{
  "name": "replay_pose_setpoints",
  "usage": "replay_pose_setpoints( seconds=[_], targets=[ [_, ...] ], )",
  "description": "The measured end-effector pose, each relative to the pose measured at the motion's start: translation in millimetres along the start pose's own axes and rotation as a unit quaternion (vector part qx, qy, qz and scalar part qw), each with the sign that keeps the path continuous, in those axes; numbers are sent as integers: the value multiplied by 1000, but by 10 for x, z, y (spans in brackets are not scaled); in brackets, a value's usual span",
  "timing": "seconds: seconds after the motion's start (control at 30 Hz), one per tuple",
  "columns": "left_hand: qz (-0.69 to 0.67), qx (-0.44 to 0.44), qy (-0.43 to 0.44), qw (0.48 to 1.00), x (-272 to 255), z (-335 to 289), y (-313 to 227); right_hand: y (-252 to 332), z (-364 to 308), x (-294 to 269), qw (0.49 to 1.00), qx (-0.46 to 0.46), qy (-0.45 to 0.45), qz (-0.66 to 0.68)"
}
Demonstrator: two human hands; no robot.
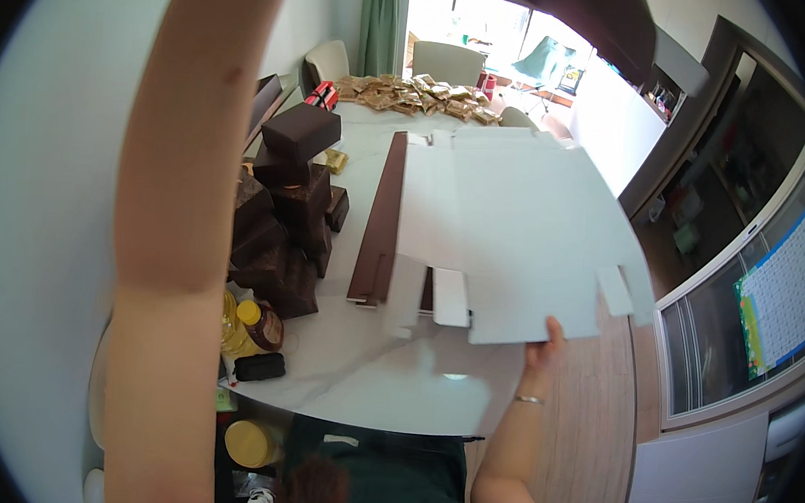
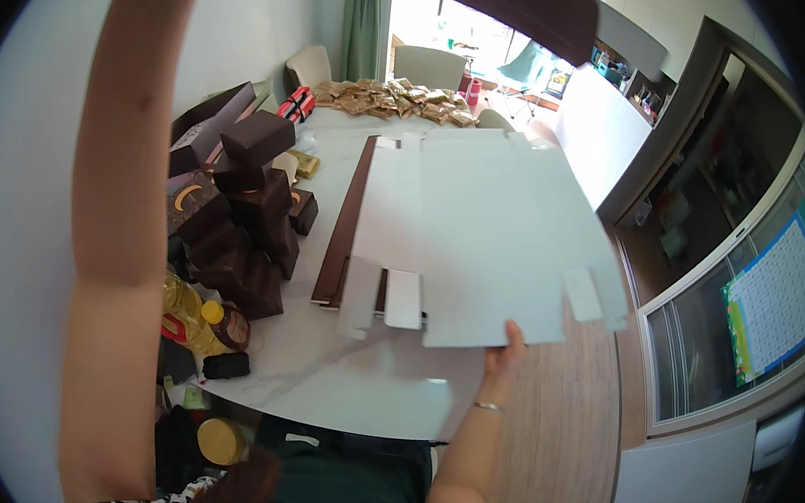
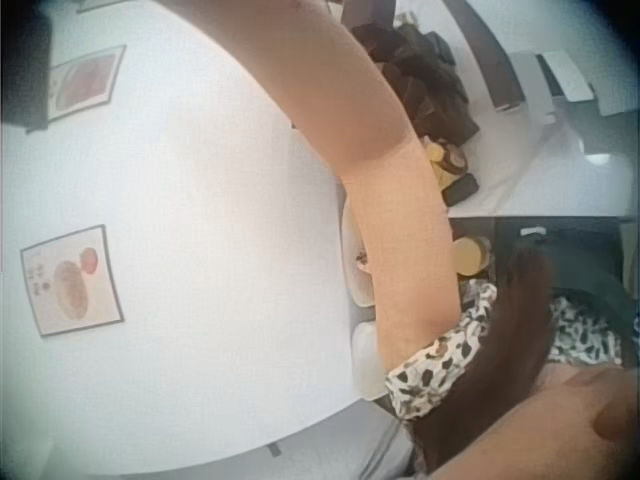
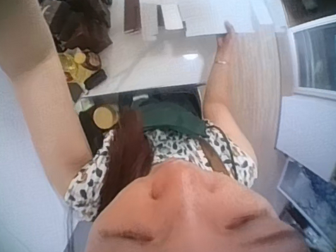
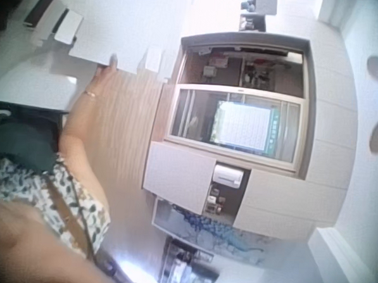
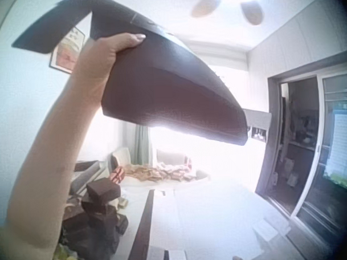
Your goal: The person assembles a brown cardboard box by folding and tucking the flaps of a flat sheet into place. They then insert a white decorative insert with a cutout pattern into the box and place a matching lid on top.
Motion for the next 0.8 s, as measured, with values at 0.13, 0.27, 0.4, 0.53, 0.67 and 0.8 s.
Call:
replay_pose_setpoints(
  seconds=[0.13,0.27,0.4,0.53,0.67,0.8],
  targets=[
    [18,-124,-132,983,398,-488,-72,-787,125,456,996,79,-31,-17],
    [-145,-124,-71,979,599,-1054,449,-1251,177,137,987,63,-119,-93],
    [-285,-209,-97,930,847,-1796,766,-1403,-6,71,975,107,-112,-161],
    [-376,-302,-93,871,1007,-2591,1169,-1261,-211,82,959,192,-106,-178],
    [-390,-404,-137,816,1245,-3473,1629,-1093,-350,284,956,205,-100,-184],
    [-418,-444,-158,776,1496,-3902,1700,-1140,-335,76,979,127,-67,-144]
  ],
)
Point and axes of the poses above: each hand's wrist, its own z-axis towards the middle knuckle, its own x-axis out of the palm, y = z × x, the point moved 1 cm from there along z, towards the middle knuckle, and after that the axes turned 6 degrees about y, right-handed, at the moved point
